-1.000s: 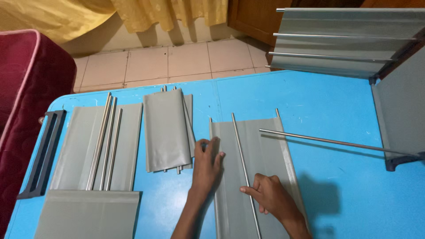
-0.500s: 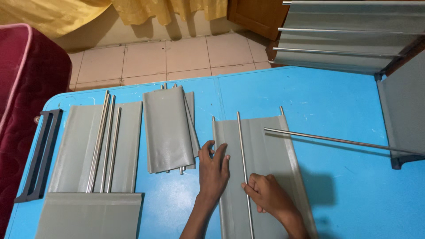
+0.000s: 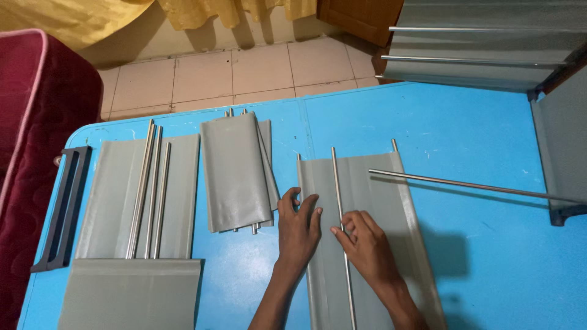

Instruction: The person assembles a shelving unit by inserting metal rods into fabric sleeves and connecting them with plastic corner brackets. They repeatedly insert rods, align brackets, and secure the frame on a blue table.

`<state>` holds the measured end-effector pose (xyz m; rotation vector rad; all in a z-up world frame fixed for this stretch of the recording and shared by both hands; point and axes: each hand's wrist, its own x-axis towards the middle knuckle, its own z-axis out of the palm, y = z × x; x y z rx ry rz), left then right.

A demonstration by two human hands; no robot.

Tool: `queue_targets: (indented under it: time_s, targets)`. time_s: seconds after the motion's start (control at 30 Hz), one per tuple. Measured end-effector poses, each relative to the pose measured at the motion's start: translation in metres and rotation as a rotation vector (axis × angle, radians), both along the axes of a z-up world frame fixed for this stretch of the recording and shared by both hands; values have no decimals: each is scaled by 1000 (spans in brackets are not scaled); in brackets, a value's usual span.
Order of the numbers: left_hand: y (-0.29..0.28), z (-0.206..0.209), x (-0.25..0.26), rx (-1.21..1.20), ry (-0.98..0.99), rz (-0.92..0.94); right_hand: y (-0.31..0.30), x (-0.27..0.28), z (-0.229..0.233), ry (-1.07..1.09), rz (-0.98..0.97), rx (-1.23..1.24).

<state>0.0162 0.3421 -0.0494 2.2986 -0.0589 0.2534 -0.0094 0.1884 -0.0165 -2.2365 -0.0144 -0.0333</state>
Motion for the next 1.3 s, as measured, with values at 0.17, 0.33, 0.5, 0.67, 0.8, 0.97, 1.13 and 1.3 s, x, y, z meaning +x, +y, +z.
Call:
queue_targets:
  time_s: [0.17,0.33,0.5,0.67,0.8,0.97,1.13,1.3]
  targets:
    - [-1,1,1,14,14,-3,3,12,6,51,30,120]
    - [-2,2,1,2,32,4,8,22,2,24,83,83]
    - [-3,1,2,15,25,11,8,25,-3,30,44,79]
    - [-2,-1,2,20,-1,0,7,29,-5,3,43,29]
    - [-2,-2,3,17,28,3,6,32,-5,35,26,-36]
    - [-2,-4,3,-1,33,1,7,35,-5,25,3,-87]
    - [-1,-5,0,-61,-35,8,12,34,-6,-22,28,-43]
    - [-2,0,0,-67,-72,25,16,40,-6,-55,38,-87]
